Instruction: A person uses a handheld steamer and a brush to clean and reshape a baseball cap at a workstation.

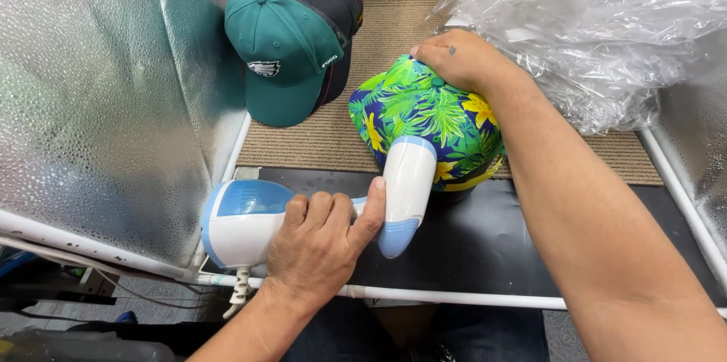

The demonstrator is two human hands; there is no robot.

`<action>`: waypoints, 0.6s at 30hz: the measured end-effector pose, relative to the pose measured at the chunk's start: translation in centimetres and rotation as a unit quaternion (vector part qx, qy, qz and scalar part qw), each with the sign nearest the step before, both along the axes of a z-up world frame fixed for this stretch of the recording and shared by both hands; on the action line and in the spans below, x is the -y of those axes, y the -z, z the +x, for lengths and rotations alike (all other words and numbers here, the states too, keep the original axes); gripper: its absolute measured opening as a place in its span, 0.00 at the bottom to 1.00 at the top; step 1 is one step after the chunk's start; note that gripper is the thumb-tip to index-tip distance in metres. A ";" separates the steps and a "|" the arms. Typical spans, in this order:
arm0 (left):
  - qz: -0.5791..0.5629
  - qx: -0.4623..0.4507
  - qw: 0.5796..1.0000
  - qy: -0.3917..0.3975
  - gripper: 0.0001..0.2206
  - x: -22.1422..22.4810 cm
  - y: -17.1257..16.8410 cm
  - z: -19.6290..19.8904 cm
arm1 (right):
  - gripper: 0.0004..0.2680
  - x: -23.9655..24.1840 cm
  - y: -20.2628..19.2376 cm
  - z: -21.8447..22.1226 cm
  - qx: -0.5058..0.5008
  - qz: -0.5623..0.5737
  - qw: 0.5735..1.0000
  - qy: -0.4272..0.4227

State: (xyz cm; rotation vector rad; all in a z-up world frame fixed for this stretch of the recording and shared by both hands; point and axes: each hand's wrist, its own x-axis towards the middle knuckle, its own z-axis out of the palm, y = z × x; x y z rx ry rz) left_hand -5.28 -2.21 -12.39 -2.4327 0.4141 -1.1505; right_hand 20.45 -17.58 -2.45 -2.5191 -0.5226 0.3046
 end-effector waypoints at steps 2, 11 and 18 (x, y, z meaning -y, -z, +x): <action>-0.004 -0.005 1.000 0.007 0.22 -0.6 -0.3 0.0 | 0.20 0.1 0.3 0.3 0.004 0.000 1.000 -0.004; 0.022 -0.025 0.999 0.040 0.21 -0.8 -1.9 0.4 | 0.20 0.3 0.6 0.9 0.021 -0.012 1.000 -0.018; 0.020 -0.053 0.997 0.046 0.20 -2.7 -2.0 0.7 | 0.20 0.2 0.1 0.6 0.021 -0.013 1.000 -0.017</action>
